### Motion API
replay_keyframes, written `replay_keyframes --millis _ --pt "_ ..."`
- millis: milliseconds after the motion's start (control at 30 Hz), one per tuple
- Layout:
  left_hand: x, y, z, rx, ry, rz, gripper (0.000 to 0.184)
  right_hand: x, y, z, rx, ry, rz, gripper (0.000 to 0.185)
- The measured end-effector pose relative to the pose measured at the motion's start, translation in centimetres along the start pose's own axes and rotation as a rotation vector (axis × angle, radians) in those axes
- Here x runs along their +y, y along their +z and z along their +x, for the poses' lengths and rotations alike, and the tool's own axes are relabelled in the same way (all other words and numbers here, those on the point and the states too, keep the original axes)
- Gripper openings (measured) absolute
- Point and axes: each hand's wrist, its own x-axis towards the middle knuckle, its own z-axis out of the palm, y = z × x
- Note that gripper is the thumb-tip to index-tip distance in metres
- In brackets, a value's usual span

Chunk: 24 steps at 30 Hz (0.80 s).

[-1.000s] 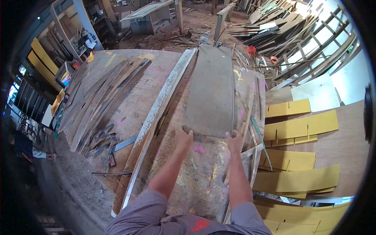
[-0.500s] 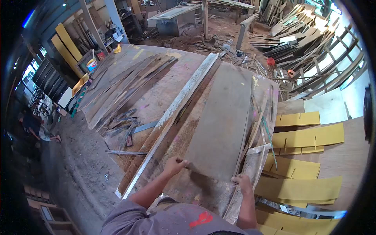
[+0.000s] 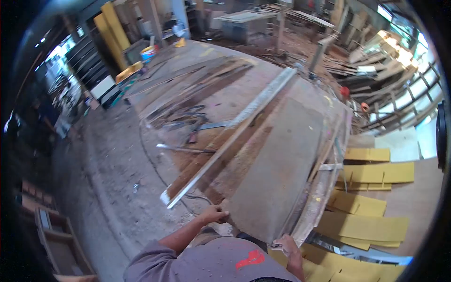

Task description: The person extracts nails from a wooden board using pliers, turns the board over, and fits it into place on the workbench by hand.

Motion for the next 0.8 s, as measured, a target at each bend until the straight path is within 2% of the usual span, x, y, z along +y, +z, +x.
replay_keyframes --millis 33,67,133,200,300,400,433,533,567,633,733,800 --pt "-1.0 -0.5 -1.3 -0.028 0.006 -0.020 0.033 4.2 -1.2 2.0 0.074 -0.076 -0.158 0.027" --pt "-2.2 -1.3 -2.7 -0.068 0.012 -0.034 0.028 4.7 0.8 0.8 0.023 -0.072 -0.089 0.029" --pt "-5.3 -3.1 -5.2 -0.063 0.017 -0.042 0.030 4.1 7.2 -4.6 -0.060 -0.066 0.066 0.033" --pt "-8.5 -4.8 -7.8 -0.079 0.016 -0.040 0.032 7.9 10.0 -5.9 -0.073 -0.074 0.081 0.035" --pt "-11.0 -6.6 -15.0 0.027 -0.025 -0.050 0.033 15.4 13.1 -6.6 -0.037 -0.034 0.023 0.038" --pt "-19.6 -8.6 -18.3 0.035 -0.039 -0.193 0.038 24.0 16.1 -6.7 0.016 0.027 0.024 0.038" --pt "-20.7 -8.6 -20.3 0.105 -0.107 -0.197 0.043 23.8 18.9 -9.1 0.013 -0.013 -0.036 0.037" --pt "-33.9 -10.5 -20.0 -0.093 -0.112 -0.586 0.044 27.2 23.4 -11.6 -0.052 -0.022 -0.163 0.044" --pt "-34.3 -10.1 -21.5 -0.184 -0.136 -0.640 0.045 28.5 23.9 -11.2 -0.090 -0.008 -0.204 0.048" --pt "-34.4 -8.2 -26.7 -0.358 -0.192 -0.748 0.046 31.2 25.2 -10.7 -0.178 0.012 -0.205 0.042" --pt "-32.4 -4.8 -32.7 -0.370 -0.381 -0.731 0.049 33.9 28.2 -10.4 -0.230 -0.059 -0.269 0.036" --pt "-33.4 -3.4 -34.0 -0.351 -0.374 -0.733 0.051 36.6 29.4 -8.5 -0.231 -0.153 -0.455 0.036"
